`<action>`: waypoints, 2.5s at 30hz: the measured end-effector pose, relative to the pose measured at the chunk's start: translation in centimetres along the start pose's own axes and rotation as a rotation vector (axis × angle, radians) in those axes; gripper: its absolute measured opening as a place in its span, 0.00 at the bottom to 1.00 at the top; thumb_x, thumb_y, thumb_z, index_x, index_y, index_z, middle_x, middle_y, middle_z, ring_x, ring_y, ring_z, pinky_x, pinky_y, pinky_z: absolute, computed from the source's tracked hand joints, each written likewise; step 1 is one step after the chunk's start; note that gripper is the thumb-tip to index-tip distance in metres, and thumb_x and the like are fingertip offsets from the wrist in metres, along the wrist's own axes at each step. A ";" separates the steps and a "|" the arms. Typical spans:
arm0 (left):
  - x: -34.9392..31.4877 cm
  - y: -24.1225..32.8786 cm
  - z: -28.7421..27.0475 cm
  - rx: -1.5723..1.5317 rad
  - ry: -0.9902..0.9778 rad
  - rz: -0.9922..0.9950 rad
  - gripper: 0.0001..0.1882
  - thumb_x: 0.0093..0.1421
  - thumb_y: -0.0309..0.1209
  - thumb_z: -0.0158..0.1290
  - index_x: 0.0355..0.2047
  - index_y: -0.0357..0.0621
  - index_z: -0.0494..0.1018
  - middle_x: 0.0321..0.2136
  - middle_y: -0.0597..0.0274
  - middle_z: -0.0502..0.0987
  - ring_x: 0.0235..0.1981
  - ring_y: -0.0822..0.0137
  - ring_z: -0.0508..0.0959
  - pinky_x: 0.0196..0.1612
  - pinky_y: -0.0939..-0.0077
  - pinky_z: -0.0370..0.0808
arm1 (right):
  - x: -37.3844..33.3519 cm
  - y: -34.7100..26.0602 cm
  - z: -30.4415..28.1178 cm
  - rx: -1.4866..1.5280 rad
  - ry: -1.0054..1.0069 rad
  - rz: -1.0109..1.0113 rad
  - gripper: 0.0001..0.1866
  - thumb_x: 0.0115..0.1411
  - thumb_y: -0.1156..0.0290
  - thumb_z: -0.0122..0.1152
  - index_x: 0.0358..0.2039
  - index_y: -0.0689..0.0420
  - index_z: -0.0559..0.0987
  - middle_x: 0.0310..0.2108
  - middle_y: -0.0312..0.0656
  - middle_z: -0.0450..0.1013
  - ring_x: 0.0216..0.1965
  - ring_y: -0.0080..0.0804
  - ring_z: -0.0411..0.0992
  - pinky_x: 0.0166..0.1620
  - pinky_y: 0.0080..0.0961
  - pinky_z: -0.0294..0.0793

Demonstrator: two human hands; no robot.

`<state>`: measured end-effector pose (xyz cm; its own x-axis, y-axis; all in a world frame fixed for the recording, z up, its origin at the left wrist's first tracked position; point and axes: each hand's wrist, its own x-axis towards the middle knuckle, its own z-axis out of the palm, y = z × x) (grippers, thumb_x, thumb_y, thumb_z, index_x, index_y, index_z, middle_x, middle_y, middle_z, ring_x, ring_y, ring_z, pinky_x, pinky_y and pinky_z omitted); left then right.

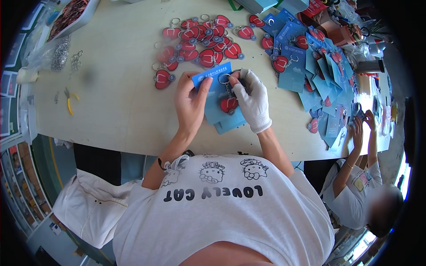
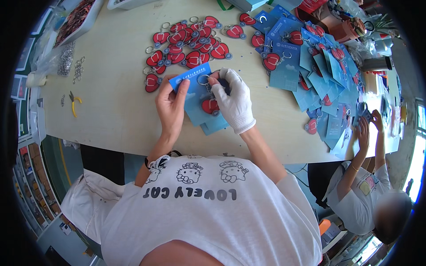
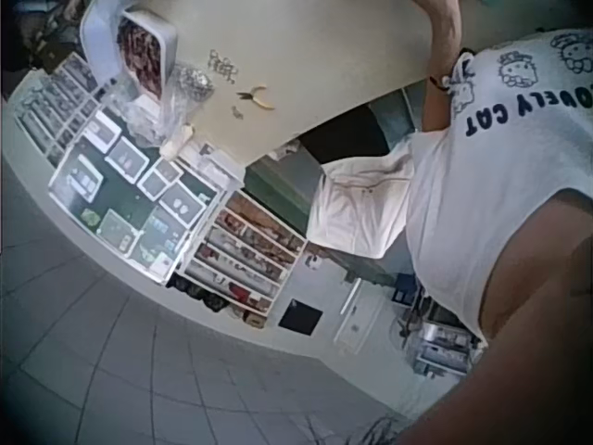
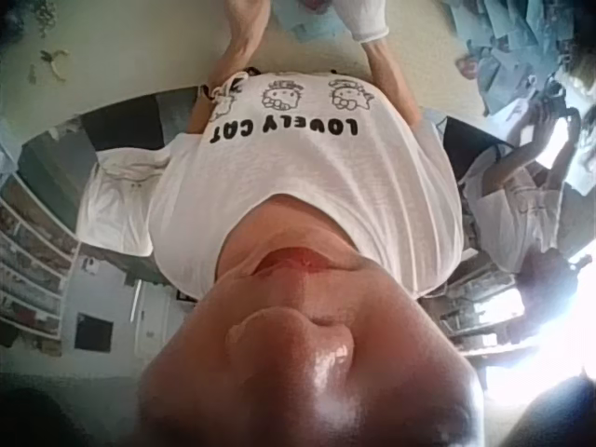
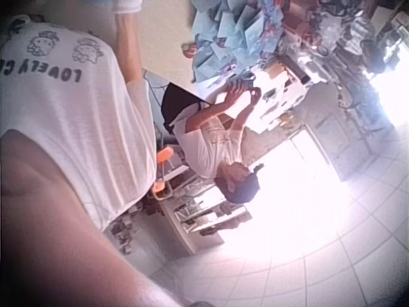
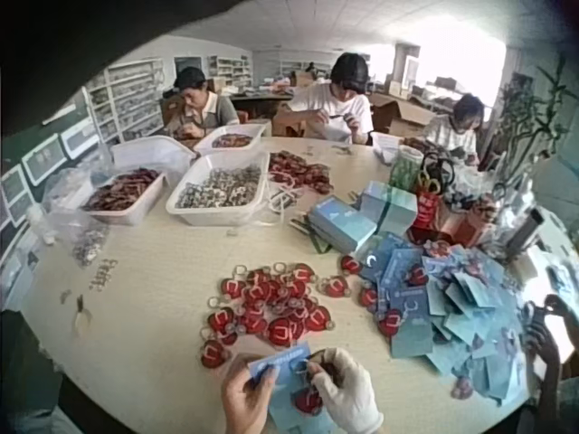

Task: The person assembles heart-shaped keychains by attaching red charms to blue cardboard backing cards. They pick up a charm and a card, thread the metal ring through the card's hole, and place the finished unit on a growing pile to the right. The process is repetitive and performed by hand.

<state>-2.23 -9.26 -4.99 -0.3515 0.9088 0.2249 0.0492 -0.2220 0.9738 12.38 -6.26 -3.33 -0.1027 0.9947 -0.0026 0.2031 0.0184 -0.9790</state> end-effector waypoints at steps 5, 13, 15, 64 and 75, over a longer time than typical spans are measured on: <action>-0.8 -0.4 0.1 -0.109 0.006 0.040 0.07 0.61 0.24 0.52 0.37 0.32 0.73 0.39 0.66 0.72 0.36 0.79 0.71 0.36 0.87 0.67 | -0.1 -0.5 0.2 -0.030 0.050 0.106 0.05 0.55 0.75 0.59 0.31 0.63 0.74 0.32 0.43 0.71 0.30 0.30 0.70 0.38 0.27 0.70; 1.1 -0.5 -1.9 -0.160 0.095 -0.170 0.11 0.68 0.34 0.43 0.42 0.40 0.69 0.43 0.65 0.72 0.40 0.79 0.70 0.42 0.81 0.67 | -0.6 -0.9 -1.0 -0.477 0.160 -0.352 0.08 0.48 0.72 0.64 0.30 0.59 0.77 0.48 0.50 0.66 0.51 0.48 0.63 0.51 0.39 0.64; 1.6 0.4 -1.4 -0.207 0.115 -0.187 0.11 0.68 0.33 0.43 0.45 0.40 0.68 0.42 0.65 0.73 0.41 0.78 0.71 0.44 0.81 0.67 | -0.6 -1.3 -1.4 -0.511 0.139 -0.354 0.08 0.48 0.72 0.64 0.30 0.58 0.78 0.49 0.50 0.66 0.53 0.49 0.61 0.53 0.40 0.62; 1.2 5.3 1.8 -0.470 0.146 -0.029 0.10 0.58 0.21 0.56 0.39 0.33 0.71 0.36 0.62 0.75 0.38 0.75 0.73 0.44 0.80 0.70 | 0.4 -9.0 -0.1 -0.129 -0.064 0.093 0.08 0.50 0.72 0.61 0.28 0.65 0.76 0.19 0.40 0.76 0.22 0.20 0.75 0.28 0.18 0.73; 1.1 3.6 2.1 -0.531 0.196 -0.159 0.05 0.60 0.22 0.54 0.35 0.37 0.70 0.33 0.66 0.73 0.36 0.80 0.70 0.40 0.83 0.68 | 0.9 -6.2 0.0 -0.313 -0.038 -0.047 0.11 0.49 0.68 0.65 0.28 0.62 0.75 0.18 0.42 0.73 0.19 0.28 0.72 0.26 0.24 0.70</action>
<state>-0.48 -8.37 -1.16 -0.4848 0.8745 0.0180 -0.4753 -0.2806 0.8339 11.06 -5.47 2.78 -0.1541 0.9877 0.0274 0.4864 0.0999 -0.8680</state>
